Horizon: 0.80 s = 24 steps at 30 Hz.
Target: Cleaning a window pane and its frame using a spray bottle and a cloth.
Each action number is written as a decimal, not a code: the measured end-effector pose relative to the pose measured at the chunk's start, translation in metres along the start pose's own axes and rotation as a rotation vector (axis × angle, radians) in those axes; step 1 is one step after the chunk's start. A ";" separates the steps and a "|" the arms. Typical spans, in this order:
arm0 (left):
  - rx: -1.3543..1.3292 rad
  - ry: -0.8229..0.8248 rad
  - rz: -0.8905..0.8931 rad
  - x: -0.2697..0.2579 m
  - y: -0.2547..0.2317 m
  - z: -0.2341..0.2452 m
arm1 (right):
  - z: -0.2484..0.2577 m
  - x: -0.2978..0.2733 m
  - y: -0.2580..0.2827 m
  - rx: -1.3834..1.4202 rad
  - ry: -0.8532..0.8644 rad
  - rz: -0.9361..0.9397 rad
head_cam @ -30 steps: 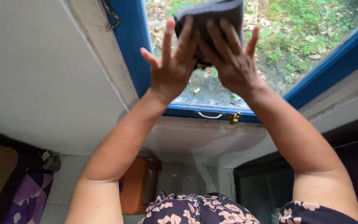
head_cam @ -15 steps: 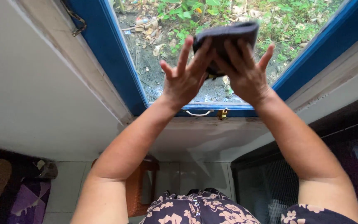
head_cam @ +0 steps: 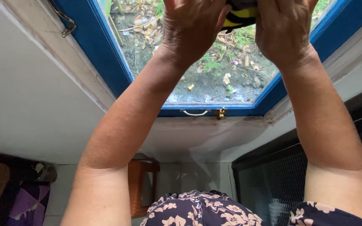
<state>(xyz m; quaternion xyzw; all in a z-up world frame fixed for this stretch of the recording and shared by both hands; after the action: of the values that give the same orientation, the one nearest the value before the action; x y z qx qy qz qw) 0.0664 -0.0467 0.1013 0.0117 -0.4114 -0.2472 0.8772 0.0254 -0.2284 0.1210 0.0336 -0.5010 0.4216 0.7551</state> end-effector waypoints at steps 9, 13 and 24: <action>0.421 -0.310 -0.008 -0.066 -0.054 0.005 | -0.042 -0.074 0.027 0.066 0.167 -0.197; 0.401 -0.227 -0.005 -0.112 -0.078 -0.039 | -0.073 -0.141 0.049 -0.136 0.166 -0.149; 0.447 -0.158 -0.042 -0.133 -0.092 -0.064 | -0.075 -0.167 0.061 -0.219 0.201 -0.134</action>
<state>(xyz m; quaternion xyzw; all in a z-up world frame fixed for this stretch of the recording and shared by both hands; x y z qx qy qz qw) 0.0025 -0.0806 -0.0568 0.1950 -0.5230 -0.1683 0.8125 0.0148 -0.2541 -0.0697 -0.0580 -0.4626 0.3144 0.8269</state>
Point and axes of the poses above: each hand's wrist, its own x-axis towards the middle knuckle, its own z-axis out of the back of the hand, y = z × x, the point moved 7 cm from there along x, towards the middle knuckle, and after that the axes turned 7 degrees about x, right-handed, at the moved point
